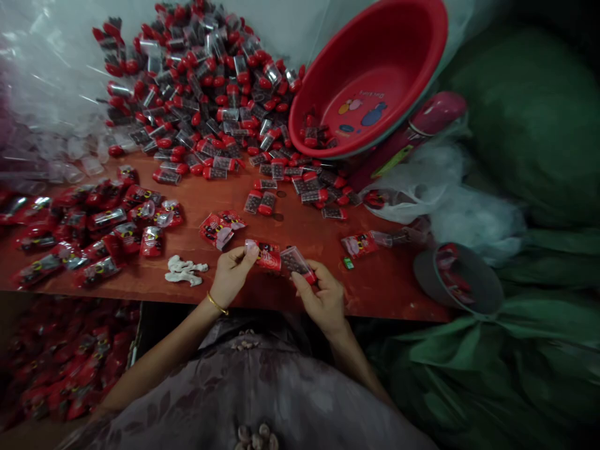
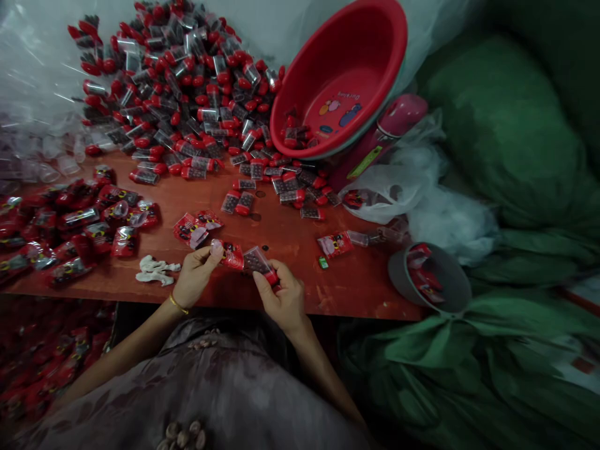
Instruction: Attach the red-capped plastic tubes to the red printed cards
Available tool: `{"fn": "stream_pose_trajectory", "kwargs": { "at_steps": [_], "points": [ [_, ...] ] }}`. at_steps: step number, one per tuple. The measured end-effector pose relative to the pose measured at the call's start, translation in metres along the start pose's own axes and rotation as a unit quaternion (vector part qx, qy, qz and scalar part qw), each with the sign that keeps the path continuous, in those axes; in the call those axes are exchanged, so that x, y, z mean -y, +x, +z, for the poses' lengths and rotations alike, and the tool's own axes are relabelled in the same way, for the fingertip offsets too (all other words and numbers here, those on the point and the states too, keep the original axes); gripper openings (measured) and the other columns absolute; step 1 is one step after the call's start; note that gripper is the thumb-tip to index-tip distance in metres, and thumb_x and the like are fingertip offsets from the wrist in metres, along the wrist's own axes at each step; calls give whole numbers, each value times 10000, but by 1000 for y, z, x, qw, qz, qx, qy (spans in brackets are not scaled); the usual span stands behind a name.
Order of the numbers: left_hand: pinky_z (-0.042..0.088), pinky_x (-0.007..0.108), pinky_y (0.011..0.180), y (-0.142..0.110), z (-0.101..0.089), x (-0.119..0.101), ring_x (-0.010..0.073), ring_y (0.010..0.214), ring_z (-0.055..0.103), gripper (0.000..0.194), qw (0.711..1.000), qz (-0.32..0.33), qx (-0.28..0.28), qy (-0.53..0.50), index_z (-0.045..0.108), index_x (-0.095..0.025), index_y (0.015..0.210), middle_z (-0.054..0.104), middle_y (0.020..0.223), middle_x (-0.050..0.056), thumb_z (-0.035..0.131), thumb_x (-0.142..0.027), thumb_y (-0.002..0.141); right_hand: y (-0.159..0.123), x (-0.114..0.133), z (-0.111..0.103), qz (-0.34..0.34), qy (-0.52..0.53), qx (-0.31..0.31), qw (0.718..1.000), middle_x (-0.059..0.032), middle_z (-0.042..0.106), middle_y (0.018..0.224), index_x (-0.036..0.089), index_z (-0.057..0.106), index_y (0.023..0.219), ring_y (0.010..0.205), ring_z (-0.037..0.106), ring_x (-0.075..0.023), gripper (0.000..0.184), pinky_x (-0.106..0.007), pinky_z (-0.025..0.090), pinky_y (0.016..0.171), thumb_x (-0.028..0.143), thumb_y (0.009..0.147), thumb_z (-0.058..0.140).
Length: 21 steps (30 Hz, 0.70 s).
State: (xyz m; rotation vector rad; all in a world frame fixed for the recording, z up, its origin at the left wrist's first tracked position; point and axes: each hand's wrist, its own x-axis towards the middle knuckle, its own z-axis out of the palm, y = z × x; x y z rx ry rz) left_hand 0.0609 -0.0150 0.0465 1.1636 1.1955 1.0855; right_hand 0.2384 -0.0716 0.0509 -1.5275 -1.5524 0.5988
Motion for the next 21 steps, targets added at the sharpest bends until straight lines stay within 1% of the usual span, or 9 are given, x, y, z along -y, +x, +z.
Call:
{"fn": "stream_pose_trajectory", "kwargs": {
  "at_steps": [2, 4, 7, 10, 12, 14, 16, 18, 21],
  "points": [
    [264, 229, 535, 0, 1, -2, 86, 566, 299, 444, 1000, 1, -5, 10, 479, -156, 554, 341, 558, -41, 570, -551, 734, -2, 1, 1, 2, -1, -5, 1000, 27, 615, 652, 199, 588, 945, 530, 558, -104, 183, -230, 465, 546, 329, 818, 570],
    [239, 233, 522, 0, 1, -2, 84, 559, 276, 451, 1000, 1, -14, 22, 458, -158, 537, 314, 551, -42, 557, -546, 742, -3, 2, 2, 20, 6, -27, 999, 24, 618, 656, 200, 586, 936, 531, 563, -109, 188, -237, 470, 551, 335, 806, 584],
    [209, 238, 504, -1, 2, 0, 80, 545, 248, 462, 999, 4, -14, 50, 409, -164, 507, 275, 542, -45, 544, -533, 750, -1, 6, 8, 82, 81, -53, 992, 24, 620, 658, 200, 559, 921, 531, 579, -113, 199, -238, 486, 547, 357, 802, 584],
    [206, 235, 497, -3, 4, 2, 76, 530, 248, 451, 994, 23, 7, 102, 416, -160, 492, 267, 533, -48, 544, -496, 766, 4, 8, 20, 140, 190, -62, 970, 25, 620, 695, 199, 541, 889, 569, 589, -112, 222, -246, 511, 577, 393, 790, 587],
    [207, 231, 488, -5, 5, 3, 73, 516, 254, 449, 990, 40, 14, 134, 431, -154, 476, 271, 516, -51, 555, -468, 772, 8, 6, 31, 161, 220, -79, 959, 23, 613, 724, 195, 549, 870, 608, 581, -110, 246, -251, 520, 607, 404, 759, 617],
    [230, 222, 485, -6, 8, 1, 72, 508, 292, 426, 989, 50, 15, 138, 480, -147, 480, 320, 496, -51, 573, -445, 771, 11, 3, 41, 176, 229, -97, 952, 24, 604, 732, 190, 553, 867, 623, 572, -110, 270, -251, 525, 611, 401, 726, 647],
    [297, 209, 508, -6, 11, 0, 80, 526, 377, 347, 995, 37, 18, 94, 586, -142, 559, 438, 516, -45, 603, -429, 754, 14, 1, 51, 189, 248, -107, 944, 28, 597, 727, 190, 545, 874, 610, 569, -108, 289, -250, 532, 589, 400, 709, 658],
    [386, 211, 574, -6, 15, 1, 97, 577, 471, 285, 1000, -2, 26, 9, 666, -141, 686, 567, 600, -26, 653, -424, 714, 16, -1, 58, 191, 275, -114, 935, 32, 598, 728, 196, 530, 882, 591, 573, -104, 297, -250, 541, 572, 403, 710, 654],
    [469, 251, 645, -5, 21, 4, 116, 614, 545, 324, 989, -79, -4, -129, 692, -133, 732, 649, 672, 2, 738, -432, 617, 18, 0, 63, 188, 311, -109, 925, 29, 613, 742, 206, 507, 898, 567, 584, -100, 292, -242, 544, 550, 411, 736, 637]
  ]
}}
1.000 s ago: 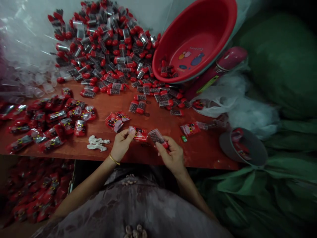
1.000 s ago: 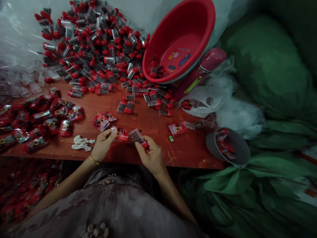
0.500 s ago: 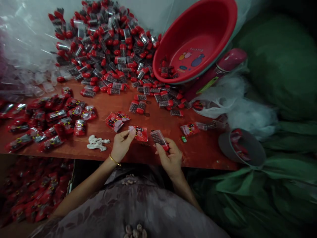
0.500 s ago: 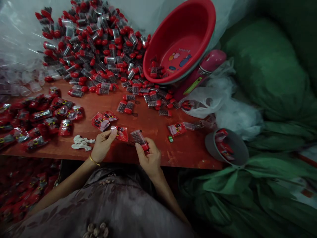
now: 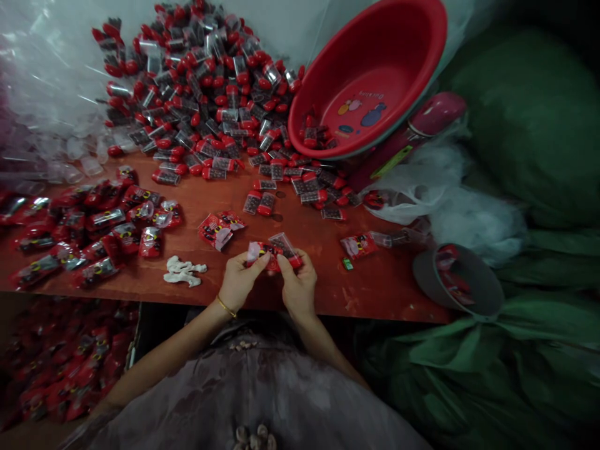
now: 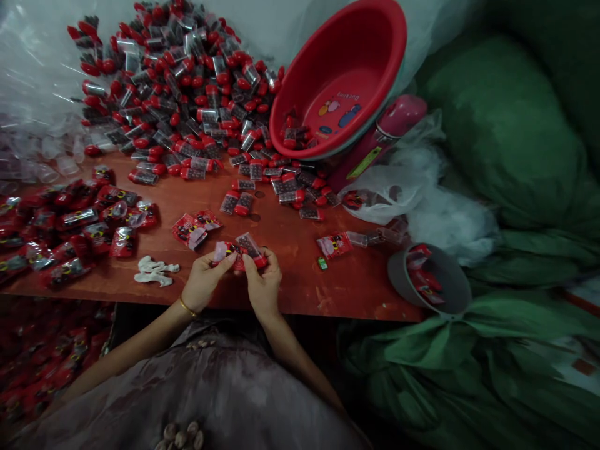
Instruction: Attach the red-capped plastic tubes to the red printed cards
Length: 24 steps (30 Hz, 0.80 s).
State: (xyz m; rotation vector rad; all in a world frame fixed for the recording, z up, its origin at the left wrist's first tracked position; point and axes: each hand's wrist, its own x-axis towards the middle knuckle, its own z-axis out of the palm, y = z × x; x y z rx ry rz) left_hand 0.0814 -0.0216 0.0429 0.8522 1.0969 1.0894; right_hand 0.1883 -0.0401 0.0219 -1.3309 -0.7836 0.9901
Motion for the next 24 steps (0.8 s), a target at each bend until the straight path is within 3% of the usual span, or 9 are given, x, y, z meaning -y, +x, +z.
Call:
{"fn": "stream_pose_trajectory", "kwargs": {
  "at_steps": [3, 8, 12, 15, 21, 24],
  "points": [
    [504, 276, 623, 2, 0, 0, 124, 594, 579, 369, 995, -49, -31, -77, 699, -124, 739, 677, 688, 22, 781, -433, 555, 0, 1, -1, 10, 30, -3, 1000, 27, 619, 750, 210, 498, 911, 552, 592, -101, 284, -224, 526, 498, 413, 758, 625],
    [499, 243, 561, 6, -3, -12, 112, 566, 589, 405, 988, -97, -61, -105, 683, -119, 669, 672, 637, 18, 832, -422, 445, -6, 7, -16, -32, 7, 14, 999, 24, 651, 729, 203, 505, 898, 490, 581, -85, 205, -222, 505, 504, 398, 841, 539],
    [498, 251, 577, 7, 1, -18, 91, 500, 542, 412, 985, -116, -38, -126, 658, -120, 604, 566, 478, -35, 836, -443, 421, -18, 13, -27, -78, -31, 39, 996, 11, 676, 737, 202, 503, 954, 498, 598, -93, 194, -232, 503, 516, 369, 858, 528],
    [490, 251, 590, 5, 5, -16, 85, 490, 517, 405, 985, -113, -22, -125, 637, -120, 573, 536, 457, -43, 828, -454, 445, -24, 15, -30, -103, -66, 40, 992, -1, 688, 746, 207, 496, 972, 515, 610, -104, 185, -243, 507, 525, 354, 864, 522],
    [469, 231, 643, 3, 2, -5, 94, 593, 542, 343, 996, -46, 13, -81, 656, -121, 681, 630, 641, 4, 751, -444, 614, -28, 17, -33, -128, -94, 29, 987, 1, 693, 735, 214, 488, 1000, 514, 614, -114, 192, -256, 510, 537, 335, 857, 532],
    [472, 230, 654, 3, 2, -4, 100, 619, 548, 337, 998, -31, 10, -59, 654, -127, 699, 627, 658, 4, 734, -447, 634, -22, 17, -35, -125, -131, 12, 983, -3, 681, 737, 211, 499, 998, 538, 609, -121, 204, -261, 504, 553, 358, 858, 521]
  ]
}}
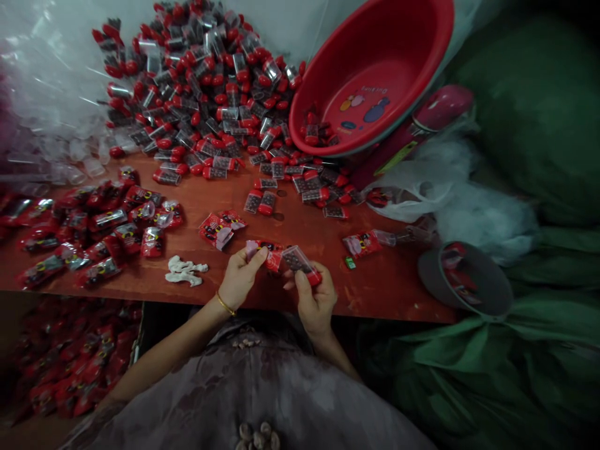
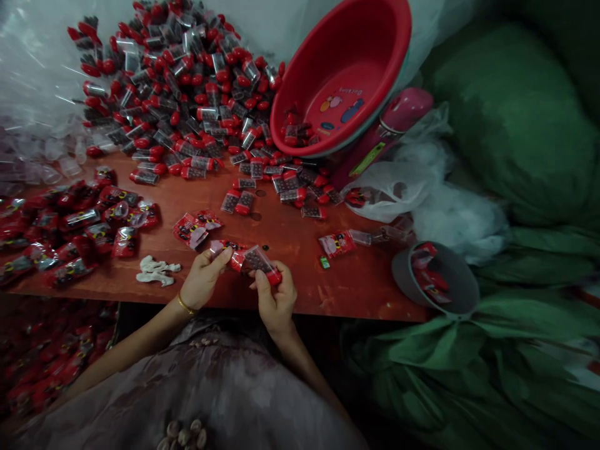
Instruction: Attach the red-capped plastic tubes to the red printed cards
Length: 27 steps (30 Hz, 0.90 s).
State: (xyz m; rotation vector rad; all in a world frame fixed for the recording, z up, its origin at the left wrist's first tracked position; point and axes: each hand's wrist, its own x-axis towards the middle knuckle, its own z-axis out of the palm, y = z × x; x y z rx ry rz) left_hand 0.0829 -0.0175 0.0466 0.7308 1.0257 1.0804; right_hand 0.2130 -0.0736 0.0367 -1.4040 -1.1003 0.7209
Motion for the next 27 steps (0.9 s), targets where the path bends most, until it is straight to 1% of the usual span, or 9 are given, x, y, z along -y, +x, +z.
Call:
{"fn": "stream_pose_trajectory", "kwargs": {
  "at_steps": [3, 6, 8, 12, 14, 16, 20, 24, 27],
  "points": [
    [478, 227, 627, 1, 3, 0, 103, 618, 554, 363, 1000, -8, -22, -7, 648, -133, 703, 631, 668, 1, 751, -464, 594, 16, -13, -3, -16, -143, -15, 989, -36, 673, 785, 201, 553, 970, 675, 616, -165, 251, -303, 500, 648, 411, 834, 534],
    [486, 244, 641, 2, 2, 2, 104, 613, 552, 356, 999, 1, -35, 8, 658, -130, 719, 638, 677, 1, 742, -458, 609, 36, -29, -5, -45, -305, 30, 951, -89, 675, 881, 191, 618, 912, 842, 590, -238, 290, -393, 469, 774, 449, 805, 542],
    [477, 249, 671, 2, -2, 5, 102, 621, 543, 321, 998, 33, -39, 44, 671, -131, 739, 638, 680, -3, 721, -435, 649, 44, -33, -6, -60, -360, 50, 930, -129, 660, 1010, 178, 640, 947, 966, 556, -286, 324, -456, 432, 844, 449, 804, 534],
    [449, 245, 690, 1, -7, 5, 111, 647, 533, 267, 987, 82, -23, 134, 693, -135, 755, 640, 681, -4, 684, -396, 700, 41, -17, -3, -101, -274, 76, 953, -125, 613, 1165, 186, 607, 1117, 1096, 523, -266, 373, -446, 394, 941, 414, 865, 452],
    [443, 243, 673, 0, -7, 4, 114, 636, 529, 264, 983, 82, -12, 165, 698, -136, 735, 639, 662, -5, 687, -396, 693, 35, -5, 1, -89, -176, 127, 972, -78, 664, 1058, 209, 642, 1040, 1002, 580, -225, 314, -380, 442, 892, 405, 861, 473],
    [443, 239, 661, -2, -5, 4, 114, 635, 536, 277, 984, 72, -3, 163, 702, -135, 735, 648, 666, -2, 699, -405, 674, 30, 3, 7, -43, -99, 144, 984, -30, 689, 834, 203, 668, 859, 790, 616, -183, 250, -306, 488, 736, 400, 839, 517],
    [460, 230, 586, -7, -2, 5, 105, 576, 566, 383, 998, -23, -16, 48, 684, -136, 764, 656, 665, 2, 775, -444, 556, 26, 3, 17, 6, -74, 59, 996, 42, 490, 496, 191, 531, 559, 486, 444, -99, 367, -217, 386, 493, 411, 849, 488],
    [471, 217, 508, -12, -2, 3, 111, 535, 602, 449, 986, -156, -18, -58, 647, -141, 764, 663, 653, 13, 811, -459, 492, 23, -4, 26, -38, -111, 30, 993, 41, 445, 517, 199, 452, 535, 508, 409, -95, 388, -223, 369, 518, 406, 863, 471],
    [489, 214, 517, -11, -4, 1, 106, 538, 609, 430, 977, -185, -24, -105, 625, -146, 726, 662, 641, 0, 834, -422, 472, 20, -6, 31, -66, -131, 48, 988, 39, 434, 521, 205, 428, 526, 524, 422, -105, 396, -238, 377, 547, 399, 868, 479]
  ]
}}
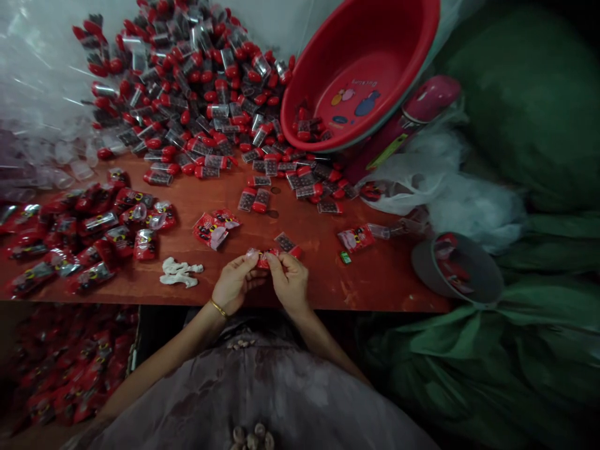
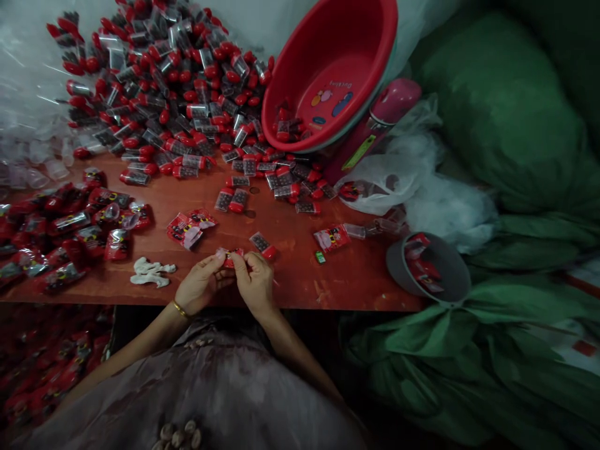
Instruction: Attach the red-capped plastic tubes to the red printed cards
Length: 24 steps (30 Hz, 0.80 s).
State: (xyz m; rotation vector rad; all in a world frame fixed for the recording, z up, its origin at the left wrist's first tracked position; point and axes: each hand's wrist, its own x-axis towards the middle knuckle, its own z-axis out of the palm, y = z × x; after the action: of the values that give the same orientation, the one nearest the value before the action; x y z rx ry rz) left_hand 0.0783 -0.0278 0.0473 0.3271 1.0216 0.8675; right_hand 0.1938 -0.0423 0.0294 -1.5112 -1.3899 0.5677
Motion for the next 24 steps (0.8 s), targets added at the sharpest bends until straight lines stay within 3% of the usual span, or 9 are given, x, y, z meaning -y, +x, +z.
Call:
{"fn": "stream_pose_trajectory", "kwargs": {
  "at_steps": [3, 6, 9, 12, 15, 19, 21, 24],
  "points": [
    [499, 214, 543, 3, -2, -4, 100, 537, 603, 407, 1000, 18, -6, -19, 598, -143, 670, 650, 603, -5, 836, -413, 481, 3, -2, -4, -25, -16, 28, 999, 14, 491, 557, 211, 493, 573, 581, 488, -135, 415, -264, 413, 604, 386, 923, 355],
    [502, 216, 568, 5, -5, -8, 100, 558, 609, 383, 999, 22, 9, -32, 596, -144, 692, 661, 623, 2, 814, -419, 537, 13, -11, -19, -46, -93, 34, 994, -60, 645, 815, 205, 617, 855, 819, 573, -197, 420, -339, 436, 768, 357, 949, 237],
    [509, 225, 598, 7, -7, -11, 102, 573, 618, 348, 998, 25, 21, -47, 589, -151, 697, 664, 633, -1, 791, -412, 588, 25, -29, -32, -3, -263, 21, 964, -156, 626, 1088, 152, 604, 1038, 1019, 516, -302, 372, -462, 390, 849, 428, 886, 407],
    [512, 229, 604, 7, -6, -11, 106, 579, 624, 349, 997, 25, 36, -55, 593, -147, 703, 675, 652, 8, 782, -422, 601, 27, -45, -34, 28, -331, 31, 943, -182, 583, 1189, 142, 613, 1000, 1077, 479, -341, 354, -495, 384, 846, 432, 830, 503],
    [515, 227, 600, 6, -5, -10, 105, 578, 624, 388, 997, 27, 41, -56, 601, -135, 711, 680, 656, 15, 798, -436, 565, 19, -50, -33, 33, -279, 27, 959, -136, 652, 1022, 165, 600, 923, 977, 547, -294, 308, -445, 422, 811, 440, 819, 509],
    [515, 230, 579, 6, -5, -9, 102, 542, 611, 443, 997, 49, 13, -52, 591, -130, 680, 661, 605, 1, 832, -442, 478, 3, -33, -41, 93, -64, -5, 994, -42, 672, 792, 188, 529, 989, 690, 632, -184, 307, -336, 494, 674, 454, 836, 508],
    [508, 225, 565, 7, -5, -9, 98, 521, 602, 461, 996, 73, -9, -47, 584, -133, 662, 647, 580, -12, 840, -447, 442, -4, -17, -47, 102, 44, -4, 994, -16, 681, 777, 203, 504, 1001, 635, 648, -151, 268, -298, 513, 640, 422, 848, 518],
    [497, 210, 556, 9, -3, -8, 86, 517, 592, 467, 993, 107, -34, -38, 584, -137, 648, 636, 571, -26, 839, -455, 420, -11, 4, -50, 95, 106, 12, 990, 5, 685, 745, 209, 510, 951, 567, 642, -122, 201, -259, 515, 593, 380, 848, 541]
  ]
}}
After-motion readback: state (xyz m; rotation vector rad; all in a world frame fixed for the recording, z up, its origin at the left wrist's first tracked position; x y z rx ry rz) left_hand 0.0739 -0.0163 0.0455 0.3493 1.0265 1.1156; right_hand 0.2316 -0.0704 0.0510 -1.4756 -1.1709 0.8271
